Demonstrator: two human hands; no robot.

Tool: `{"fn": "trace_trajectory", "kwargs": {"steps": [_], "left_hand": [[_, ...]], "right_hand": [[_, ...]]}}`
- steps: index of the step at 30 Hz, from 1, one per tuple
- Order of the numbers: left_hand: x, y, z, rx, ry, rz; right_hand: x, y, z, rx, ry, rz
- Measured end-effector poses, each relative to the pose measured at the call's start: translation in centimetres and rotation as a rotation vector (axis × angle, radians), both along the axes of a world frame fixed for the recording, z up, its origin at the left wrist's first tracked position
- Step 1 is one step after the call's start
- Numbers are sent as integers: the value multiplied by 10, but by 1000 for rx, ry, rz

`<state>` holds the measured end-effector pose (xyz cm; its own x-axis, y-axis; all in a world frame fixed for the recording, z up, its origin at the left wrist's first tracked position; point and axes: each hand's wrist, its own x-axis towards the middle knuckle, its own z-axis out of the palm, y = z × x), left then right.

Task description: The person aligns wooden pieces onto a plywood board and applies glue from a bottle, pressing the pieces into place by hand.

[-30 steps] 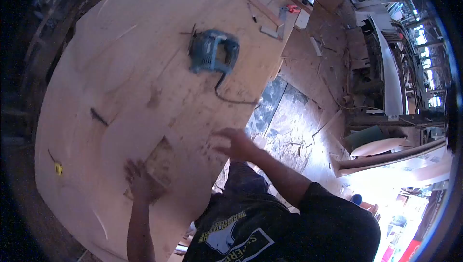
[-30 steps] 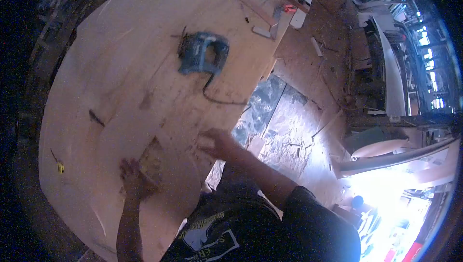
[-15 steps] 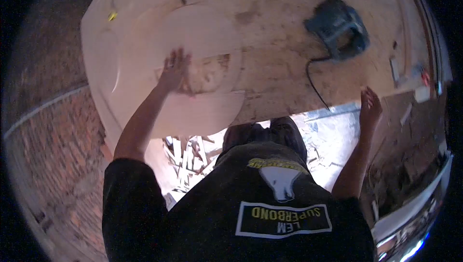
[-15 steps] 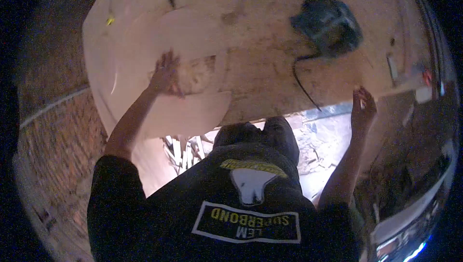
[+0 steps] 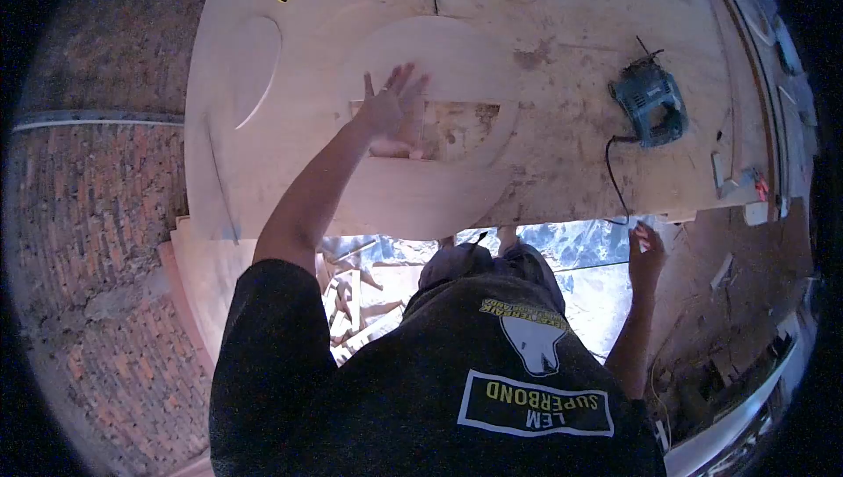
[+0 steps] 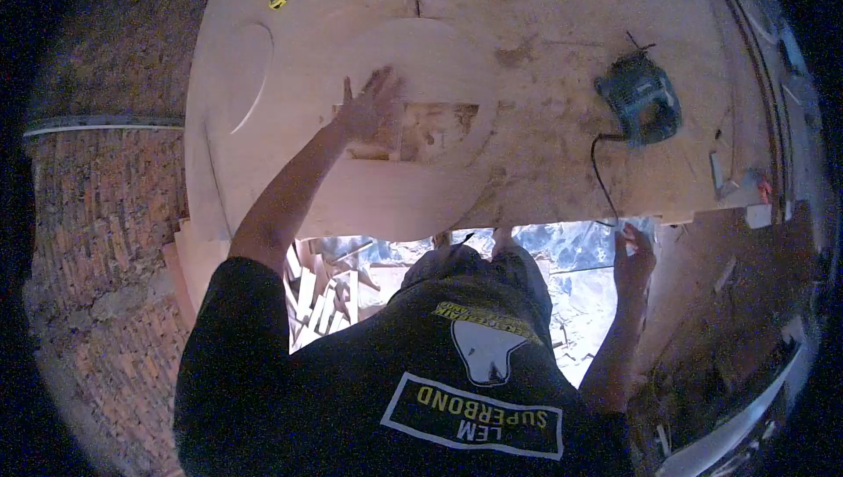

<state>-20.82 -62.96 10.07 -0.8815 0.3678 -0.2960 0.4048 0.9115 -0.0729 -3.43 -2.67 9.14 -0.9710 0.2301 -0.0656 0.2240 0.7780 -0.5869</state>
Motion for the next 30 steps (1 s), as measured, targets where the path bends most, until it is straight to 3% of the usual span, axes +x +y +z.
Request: {"fn": "trace_trajectory", "kwargs": {"steps": [2, 3, 4, 5, 6, 8, 9, 11, 12, 15, 18, 19, 20, 21, 22, 23, 24, 25, 27, 30], "left_hand": [[20, -12, 15, 323, 265, 210], [36, -18, 24, 485, 391, 320], [59, -25, 25, 553, 510, 409], [89, -33, 23, 618, 625, 501], [120, -37, 18, 684, 740, 595], [198, -39, 5, 866, 755, 734], [239, -39, -6, 845, 711, 682], [319, -39, -29, 810, 622, 576], [362, -38, -56, 890, 524, 553], [457, -47, -76, 824, 34, 560], [532, -80, -124, 583, -233, 696], [557, -99, -159, 399, -481, 732], [571, -108, -172, 306, -696, 874], [563, -109, -151, 197, -925, 893], [570, -112, -160, 170, -998, 812], [578, -116, -171, 141, -1067, 732], [580, -110, -171, 211, -965, 748], [582, -104, -173, 277, -861, 761], [584, -87, -179, 391, -696, 771], [571, -52, -194, 460, -532, 759]], "right_hand": [[52, -9, -19, 1, -60, -65], [84, -14, -32, 220, 10, 17], [116, -19, -43, 408, -105, 108], [162, -6, -87, 398, -243, 12], [200, -25, -91, 472, -312, 75], [278, -46, -106, 561, -384, 363], [303, -65, -107, 519, -678, 336], [425, -51, -210, 552, -644, 221], [440, -61, -196, 458, -737, 196], [460, -70, -160, 151, -766, 130], [442, -56, -134, -183, -278, 477], [432, -52, -130, -254, -147, 519], [426, -39, -151, -319, -427, 179], [422, -26, -172, -376, -647, -211], [386, -45, -129, -305, -614, -284], [360, -57, -103, -191, -521, -202], [352, -42, -111, -89, -395, -12], [329, -64, -78, -96, -454, -153], [321, -73, -64, -328, -361, -235], [340, -85, -61, -189, -336, -154]]}}
